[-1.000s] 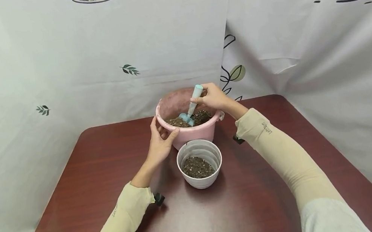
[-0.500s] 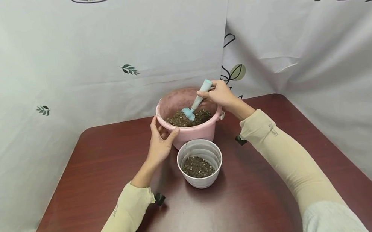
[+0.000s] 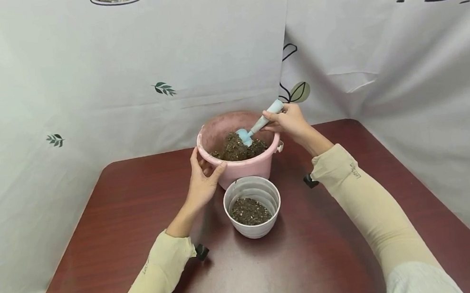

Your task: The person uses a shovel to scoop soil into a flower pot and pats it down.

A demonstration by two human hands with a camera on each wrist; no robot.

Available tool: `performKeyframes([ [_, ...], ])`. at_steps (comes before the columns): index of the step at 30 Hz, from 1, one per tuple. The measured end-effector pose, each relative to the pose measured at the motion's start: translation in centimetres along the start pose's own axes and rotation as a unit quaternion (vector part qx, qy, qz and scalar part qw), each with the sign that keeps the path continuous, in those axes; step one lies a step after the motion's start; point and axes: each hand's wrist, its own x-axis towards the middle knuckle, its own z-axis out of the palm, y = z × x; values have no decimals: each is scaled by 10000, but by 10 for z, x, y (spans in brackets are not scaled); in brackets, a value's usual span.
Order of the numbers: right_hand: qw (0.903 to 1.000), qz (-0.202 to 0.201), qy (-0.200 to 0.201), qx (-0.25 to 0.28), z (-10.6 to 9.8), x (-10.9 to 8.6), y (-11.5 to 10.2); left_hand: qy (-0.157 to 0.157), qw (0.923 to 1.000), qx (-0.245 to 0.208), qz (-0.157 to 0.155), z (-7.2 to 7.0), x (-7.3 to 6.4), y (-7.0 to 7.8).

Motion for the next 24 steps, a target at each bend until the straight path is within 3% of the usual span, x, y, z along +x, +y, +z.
performKeyframes([
  [9,9997,-7,-54,221,-1,-2,3,-40,9994,-319,129,1,1,-2],
  [12,9991,3,-121,418,-3,-5,1,-82,9995,-316,13,2,0,0],
  [16,9974,65,-288,658,-7,-6,-1,-203,9991,62,-377,-2,-9,6],
  [20,9963,135,-300,794,-14,-10,-2,-889,9919,651,-635,-5,-28,9],
  [22,9954,150,-262,914,-18,-13,-4,-1458,9805,1143,-663,-5,-39,11],
  [24,9952,98,-208,952,-21,-15,-6,-1976,9638,1667,-652,-3,-50,15],
])
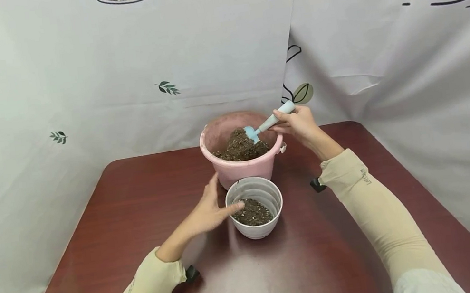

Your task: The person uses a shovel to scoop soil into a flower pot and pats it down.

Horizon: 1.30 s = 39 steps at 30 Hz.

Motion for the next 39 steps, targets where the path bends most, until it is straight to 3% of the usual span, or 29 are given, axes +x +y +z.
performKeyframes([
  [3,9999,-111,44,113,-2,-4,-5,-508,9973,515,137,6,-9,5],
  [5,9997,-168,80,178,-1,-8,-10,-639,9958,619,197,8,-11,6],
  [13,9977,-245,56,626,0,-35,-33,-829,9924,893,174,7,-14,7],
  [18,9977,-230,-87,638,-1,-52,-39,-793,9919,976,161,6,-14,8],
  [32,9965,64,-739,396,-18,-101,-24,-907,9909,986,149,6,-13,7],
  [39,9975,93,-671,-203,-24,-123,-4,-937,9910,933,191,6,-12,7],
])
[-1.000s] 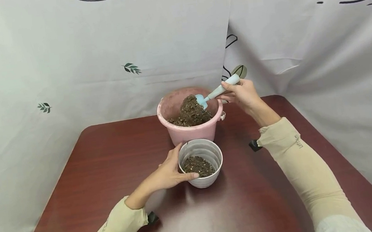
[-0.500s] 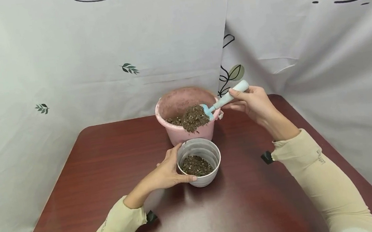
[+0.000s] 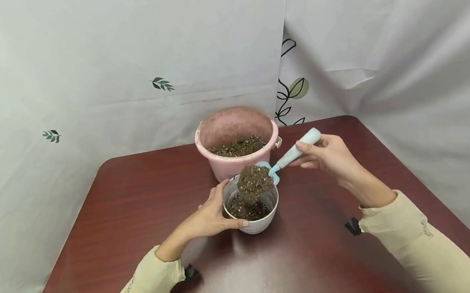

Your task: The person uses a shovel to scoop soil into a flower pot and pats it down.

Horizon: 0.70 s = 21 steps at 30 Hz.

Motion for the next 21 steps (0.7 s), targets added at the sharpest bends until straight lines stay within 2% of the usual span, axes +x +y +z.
performKeyframes([
  [6,9983,-25,192,-553,1,-4,15,6,10000,-55,-24,1,0,-1],
  [15,9947,-171,366,-942,2,0,24,-25,9999,-90,-41,3,0,-4],
  [21,9912,-414,430,-1181,3,2,28,-9,9999,-97,-26,2,0,-3],
])
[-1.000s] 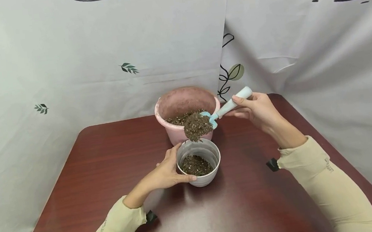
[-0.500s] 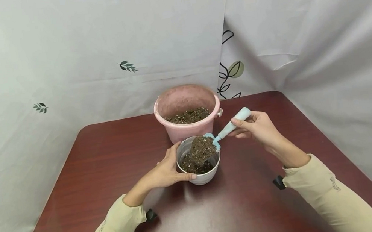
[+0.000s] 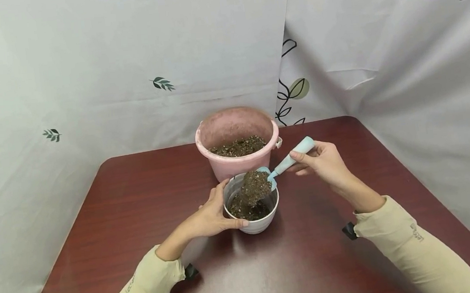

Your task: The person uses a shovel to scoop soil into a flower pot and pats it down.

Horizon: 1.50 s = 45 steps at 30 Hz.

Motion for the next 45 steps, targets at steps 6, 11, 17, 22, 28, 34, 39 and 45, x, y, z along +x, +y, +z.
performKeyframes([
  [6,9993,-242,86,-270,-1,1,5,18,10000,-8,15,0,0,1],
  [11,9980,-316,127,-540,0,1,7,36,10000,3,14,1,0,1],
  [17,9864,-651,209,-1497,1,-1,4,11,10000,-3,7,1,0,2],
  [22,9755,-1030,127,-1940,6,0,-1,28,10000,22,-25,-1,0,2],
  [28,9546,-1551,17,-2542,12,2,-5,13,10000,74,-16,-1,0,0],
  [34,9257,-2276,-254,-3011,15,1,-8,28,9999,117,0,1,0,0],
  [39,9101,-2643,-336,-3173,15,1,-9,27,9999,154,-32,1,0,0],
  [45,8925,-3074,-640,-3239,23,-2,-23,15,9999,146,-39,2,0,0],
])
